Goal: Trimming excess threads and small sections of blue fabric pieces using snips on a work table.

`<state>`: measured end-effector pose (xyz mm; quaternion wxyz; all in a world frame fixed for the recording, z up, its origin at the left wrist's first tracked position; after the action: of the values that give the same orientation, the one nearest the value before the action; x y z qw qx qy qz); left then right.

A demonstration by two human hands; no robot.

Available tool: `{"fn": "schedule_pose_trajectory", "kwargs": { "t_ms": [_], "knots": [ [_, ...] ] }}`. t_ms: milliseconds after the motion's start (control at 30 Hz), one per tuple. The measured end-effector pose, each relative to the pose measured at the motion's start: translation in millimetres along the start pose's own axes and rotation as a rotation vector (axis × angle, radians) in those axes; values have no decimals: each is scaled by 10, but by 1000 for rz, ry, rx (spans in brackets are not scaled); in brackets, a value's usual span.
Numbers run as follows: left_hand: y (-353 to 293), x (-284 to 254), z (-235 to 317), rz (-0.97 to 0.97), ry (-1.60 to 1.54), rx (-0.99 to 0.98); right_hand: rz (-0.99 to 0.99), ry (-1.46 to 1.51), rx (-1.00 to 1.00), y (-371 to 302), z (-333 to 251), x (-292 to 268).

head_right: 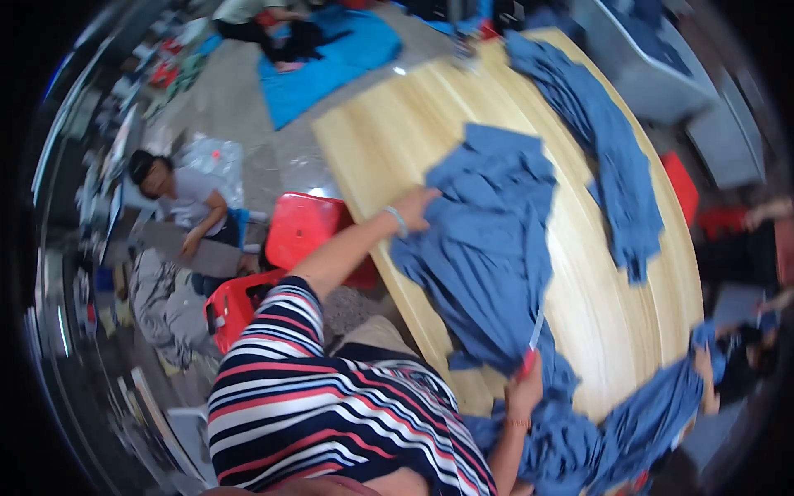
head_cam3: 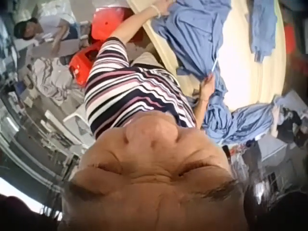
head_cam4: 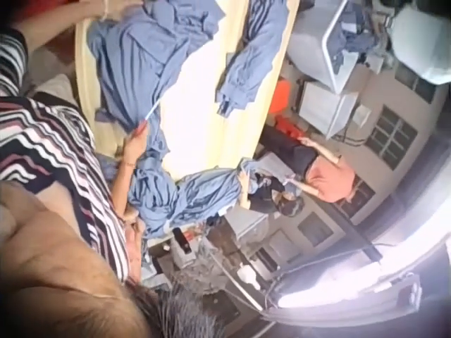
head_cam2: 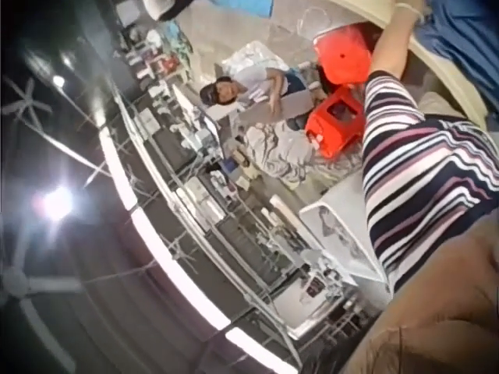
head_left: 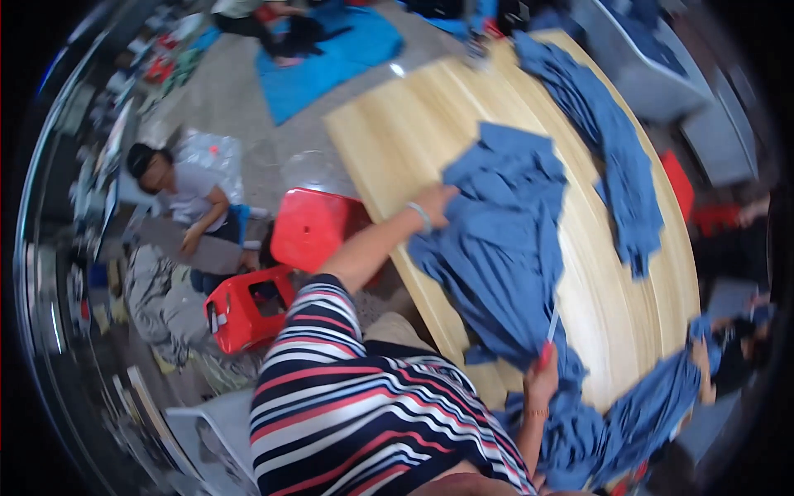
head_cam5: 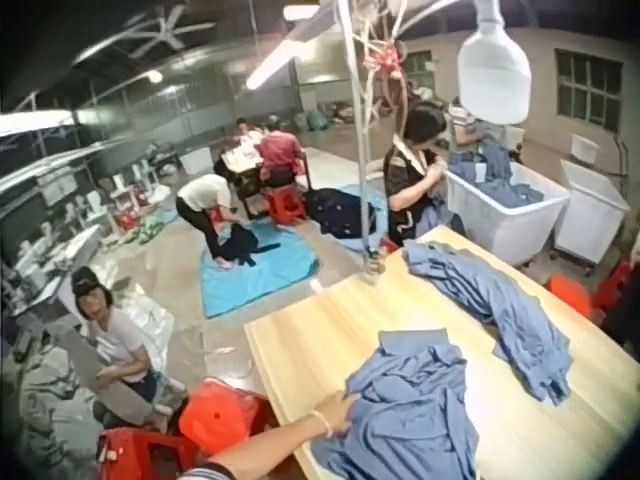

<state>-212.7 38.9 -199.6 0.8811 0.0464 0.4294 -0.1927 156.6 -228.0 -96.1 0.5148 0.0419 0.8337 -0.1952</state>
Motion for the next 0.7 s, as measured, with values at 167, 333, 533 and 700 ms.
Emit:
{"fn": "schedule_pose_trajectory", "kwargs": {
  "t_ms": [167, 333, 533, 700],
  "knots": [
    [-153, 99, 111, 24, 194, -198, 39, -136, -180, 52, 533, 112],
    [-115, 388, 102, 214, 295, -183, -90, -183, -215, 247, 427, 174],
    [-282, 236, 453, 278, 198, -152, -130, -151, -378, 564, 521, 392],
    [-225, 407, 277, 414, 290, -94, -196, -129, -361, 702, 608, 494]
  ]
}}
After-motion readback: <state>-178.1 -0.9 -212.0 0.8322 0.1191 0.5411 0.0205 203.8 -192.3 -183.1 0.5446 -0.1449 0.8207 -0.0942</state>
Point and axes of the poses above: each hand's wrist, its own y-axis towards the middle knuckle, its own x-axis out of the palm, z = x × y, the point moved 2 cm from there along y, towards the middle knuckle, and after that the axes turned 8 degrees about -y, right-handed, at the moved point
